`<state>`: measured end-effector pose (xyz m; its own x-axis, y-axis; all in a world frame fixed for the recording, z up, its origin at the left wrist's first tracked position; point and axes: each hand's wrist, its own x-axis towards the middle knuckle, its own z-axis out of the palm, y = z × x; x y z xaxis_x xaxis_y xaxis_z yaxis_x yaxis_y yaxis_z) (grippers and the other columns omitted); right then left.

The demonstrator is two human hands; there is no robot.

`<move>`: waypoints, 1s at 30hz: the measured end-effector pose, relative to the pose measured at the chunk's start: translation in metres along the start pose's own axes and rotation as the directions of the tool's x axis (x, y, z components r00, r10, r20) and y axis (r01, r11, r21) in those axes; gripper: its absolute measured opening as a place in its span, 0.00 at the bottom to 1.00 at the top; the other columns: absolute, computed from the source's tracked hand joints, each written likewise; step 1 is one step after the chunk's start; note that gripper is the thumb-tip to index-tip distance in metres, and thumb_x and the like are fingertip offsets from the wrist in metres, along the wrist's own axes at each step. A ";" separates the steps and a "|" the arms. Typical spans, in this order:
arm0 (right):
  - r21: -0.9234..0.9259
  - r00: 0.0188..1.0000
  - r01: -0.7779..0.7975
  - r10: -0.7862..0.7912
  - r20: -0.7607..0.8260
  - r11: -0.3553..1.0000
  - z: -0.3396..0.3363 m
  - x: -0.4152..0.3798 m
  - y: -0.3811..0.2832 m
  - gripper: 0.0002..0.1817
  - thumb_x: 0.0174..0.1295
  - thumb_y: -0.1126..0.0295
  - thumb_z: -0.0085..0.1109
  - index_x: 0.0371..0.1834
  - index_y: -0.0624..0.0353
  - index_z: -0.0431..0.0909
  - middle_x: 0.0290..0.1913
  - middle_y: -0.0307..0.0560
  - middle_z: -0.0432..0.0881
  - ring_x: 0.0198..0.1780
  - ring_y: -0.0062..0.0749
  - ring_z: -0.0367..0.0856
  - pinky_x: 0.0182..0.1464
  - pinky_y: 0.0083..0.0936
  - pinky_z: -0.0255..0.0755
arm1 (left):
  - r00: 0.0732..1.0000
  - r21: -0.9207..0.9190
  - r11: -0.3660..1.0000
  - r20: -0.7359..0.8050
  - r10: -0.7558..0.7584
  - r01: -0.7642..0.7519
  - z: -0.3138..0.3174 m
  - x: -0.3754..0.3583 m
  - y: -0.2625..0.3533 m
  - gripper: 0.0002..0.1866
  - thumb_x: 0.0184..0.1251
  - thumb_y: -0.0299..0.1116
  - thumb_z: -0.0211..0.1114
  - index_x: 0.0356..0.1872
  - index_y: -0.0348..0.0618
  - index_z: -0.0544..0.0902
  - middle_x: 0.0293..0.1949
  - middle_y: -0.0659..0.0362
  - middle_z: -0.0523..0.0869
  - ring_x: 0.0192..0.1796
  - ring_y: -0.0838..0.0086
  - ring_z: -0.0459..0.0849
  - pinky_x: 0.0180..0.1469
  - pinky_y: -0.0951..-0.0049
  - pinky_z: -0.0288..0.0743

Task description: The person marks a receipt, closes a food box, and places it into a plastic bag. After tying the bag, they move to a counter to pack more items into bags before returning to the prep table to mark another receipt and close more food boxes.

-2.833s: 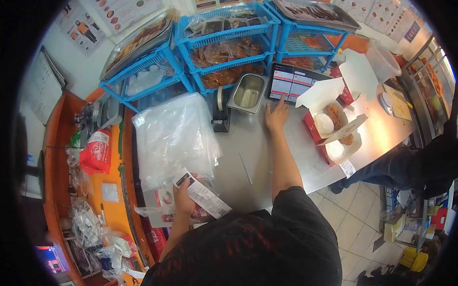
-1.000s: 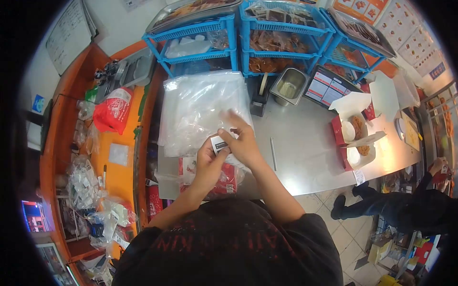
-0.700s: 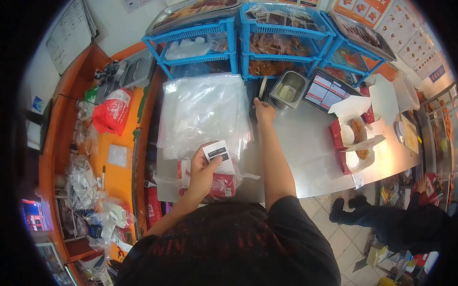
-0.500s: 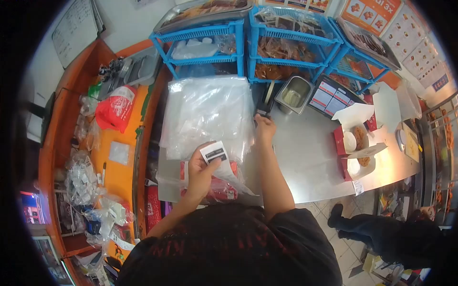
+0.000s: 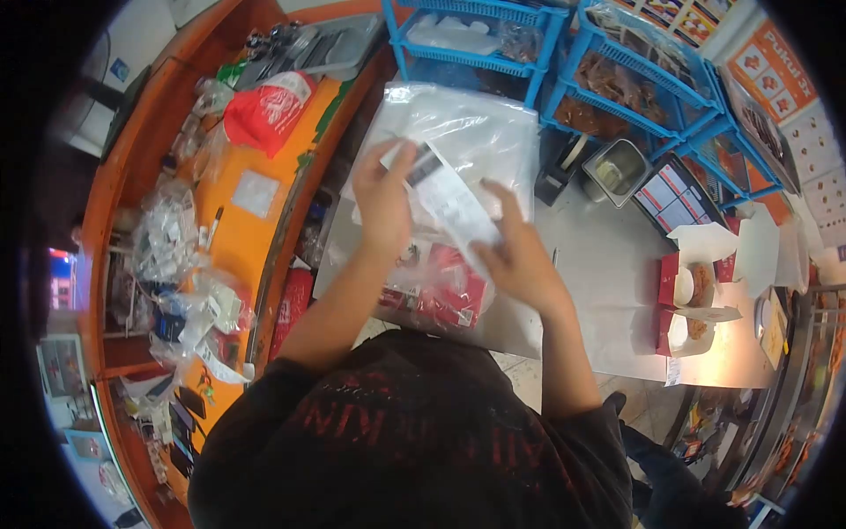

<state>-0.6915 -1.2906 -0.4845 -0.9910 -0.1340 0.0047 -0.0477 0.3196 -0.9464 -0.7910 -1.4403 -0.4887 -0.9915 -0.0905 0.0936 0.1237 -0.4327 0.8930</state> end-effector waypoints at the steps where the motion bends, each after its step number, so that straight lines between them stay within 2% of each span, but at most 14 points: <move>1: -0.046 1.000 -0.015 0.013 -0.026 0.999 -0.005 0.008 0.006 0.39 0.54 0.79 0.56 0.70 0.55 0.49 0.40 0.58 0.81 0.40 0.38 0.81 0.44 0.29 0.71 | 1.000 -0.002 1.000 -0.015 -0.001 0.001 -0.017 0.014 -0.002 0.07 0.60 0.25 0.65 0.38 0.34 0.81 0.33 0.60 0.83 0.35 0.81 0.80 0.38 0.82 0.72; 3: -0.123 0.998 -0.064 0.063 -0.008 0.990 -0.013 0.024 0.023 0.41 0.53 0.79 0.57 0.70 0.55 0.47 0.43 0.60 0.81 0.39 0.43 0.81 0.45 0.30 0.72 | 0.983 0.306 0.952 0.177 -0.048 -0.008 -0.061 0.037 -0.014 0.06 0.58 0.27 0.67 0.32 0.35 0.82 0.28 0.62 0.83 0.30 0.82 0.80 0.34 0.82 0.72; 4: -0.124 0.999 -0.053 0.054 0.003 0.991 -0.011 0.024 0.040 0.41 0.53 0.79 0.57 0.70 0.55 0.47 0.43 0.60 0.81 0.39 0.43 0.81 0.45 0.30 0.72 | 0.985 0.307 0.952 0.167 -0.038 -0.016 -0.081 0.034 -0.015 0.06 0.58 0.27 0.67 0.32 0.35 0.82 0.28 0.62 0.83 0.30 0.82 0.80 0.34 0.82 0.72; 6: -0.230 0.990 0.044 -0.012 0.140 0.972 -0.009 0.022 0.069 0.44 0.53 0.78 0.58 0.72 0.54 0.44 0.49 0.62 0.78 0.38 0.43 0.81 0.47 0.31 0.73 | 0.947 0.557 0.804 0.090 -0.307 0.208 -0.115 0.014 -0.018 0.07 0.58 0.29 0.67 0.33 0.35 0.83 0.27 0.62 0.84 0.28 0.81 0.78 0.33 0.83 0.69; 7: -0.281 0.976 0.147 -0.093 0.199 0.948 -0.008 0.017 0.065 0.47 0.52 0.78 0.59 0.73 0.51 0.41 0.56 0.65 0.71 0.38 0.40 0.80 0.40 0.29 0.76 | 0.938 0.522 0.814 0.073 -0.340 0.254 -0.129 0.003 -0.022 0.07 0.58 0.29 0.66 0.33 0.35 0.83 0.27 0.62 0.84 0.27 0.81 0.77 0.32 0.82 0.69; 8: -0.279 0.973 0.153 -0.095 0.209 0.948 -0.006 0.012 0.054 0.47 0.52 0.78 0.59 0.73 0.51 0.41 0.56 0.65 0.71 0.38 0.40 0.80 0.40 0.29 0.76 | 0.924 0.484 0.820 0.054 -0.378 0.307 -0.141 -0.010 -0.027 0.07 0.59 0.30 0.66 0.33 0.35 0.83 0.27 0.62 0.84 0.27 0.81 0.77 0.30 0.81 0.68; 9: -0.147 0.952 -0.135 0.169 0.256 0.980 -0.006 0.007 0.040 0.47 0.52 0.78 0.59 0.73 0.50 0.41 0.54 0.64 0.72 0.37 0.38 0.80 0.35 0.27 0.76 | 0.925 0.480 0.819 0.041 -0.378 0.314 -0.149 -0.019 -0.030 0.07 0.59 0.30 0.66 0.33 0.35 0.83 0.27 0.62 0.84 0.27 0.81 0.77 0.30 0.81 0.68; 10: -0.037 0.848 -0.423 0.410 0.335 0.905 -0.004 0.002 0.033 0.48 0.52 0.78 0.59 0.73 0.50 0.41 0.51 0.64 0.73 0.36 0.36 0.79 0.29 0.26 0.76 | 0.920 0.395 0.852 0.039 -0.389 0.343 -0.154 -0.029 -0.034 0.08 0.60 0.30 0.66 0.34 0.35 0.84 0.26 0.62 0.84 0.26 0.83 0.76 0.29 0.83 0.68; 11: 0.090 0.904 -0.364 0.328 0.273 0.927 0.002 -0.002 0.038 0.49 0.51 0.78 0.60 0.74 0.50 0.39 0.39 0.59 0.77 0.27 0.31 0.77 0.20 0.21 0.71 | 0.917 0.305 0.878 0.040 -0.398 0.368 -0.157 -0.034 -0.039 0.08 0.61 0.31 0.65 0.35 0.35 0.84 0.26 0.62 0.83 0.25 0.84 0.76 0.27 0.84 0.68; 14: 0.003 0.828 -0.521 0.505 0.245 0.853 -0.003 -0.003 0.033 0.50 0.51 0.80 0.59 0.74 0.50 0.38 0.38 0.55 0.78 0.20 0.21 0.72 0.19 0.19 0.68 | 0.871 0.195 0.854 -0.002 -0.491 0.482 -0.158 -0.037 -0.050 0.08 0.62 0.32 0.64 0.34 0.36 0.84 0.25 0.64 0.82 0.25 0.84 0.74 0.29 0.83 0.67; 19: -0.030 0.802 -0.571 0.565 0.194 0.820 -0.010 -0.005 0.042 0.51 0.50 0.79 0.61 0.74 0.51 0.37 0.33 0.50 0.78 0.16 0.20 0.67 0.17 0.18 0.63 | 0.842 0.046 0.841 -0.045 -0.538 0.539 -0.160 -0.038 -0.049 0.07 0.62 0.31 0.64 0.32 0.38 0.84 0.24 0.65 0.81 0.27 0.84 0.74 0.31 0.83 0.67; 21: -0.008 0.797 -0.589 0.583 0.161 0.808 -0.009 -0.012 0.054 0.51 0.51 0.78 0.61 0.74 0.52 0.37 0.32 0.49 0.77 0.16 0.20 0.66 0.17 0.18 0.62 | 0.927 0.242 0.895 -0.094 -0.363 0.375 -0.174 -0.039 -0.060 0.08 0.62 0.33 0.63 0.33 0.38 0.84 0.24 0.64 0.81 0.27 0.84 0.73 0.31 0.83 0.66; 28: 0.107 0.838 -0.542 0.528 0.137 0.833 -0.003 -0.020 0.057 0.53 0.50 0.79 0.61 0.75 0.48 0.35 0.31 0.48 0.78 0.17 0.20 0.66 0.17 0.17 0.62 | 0.888 0.186 0.869 -0.050 -0.458 0.459 -0.160 -0.035 -0.053 0.16 0.71 0.42 0.51 0.38 0.42 0.83 0.32 0.65 0.80 0.30 0.83 0.72 0.32 0.83 0.64; 30: 0.111 0.848 -0.526 0.511 0.139 0.843 -0.004 -0.020 0.058 0.53 0.50 0.79 0.61 0.75 0.46 0.36 0.30 0.47 0.77 0.16 0.20 0.66 0.17 0.17 0.62 | 0.887 0.258 0.884 0.152 -0.436 0.390 -0.157 -0.024 -0.047 0.21 0.72 0.47 0.47 0.42 0.43 0.82 0.34 0.66 0.78 0.33 0.84 0.71 0.31 0.84 0.63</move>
<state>-0.6755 -1.2653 -0.5382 -0.8474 -0.0812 -0.5247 0.4952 0.2356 -0.8362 -0.7672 -1.5589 -0.6023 -0.9395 0.2446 -0.2398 -0.2882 -0.1859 0.9394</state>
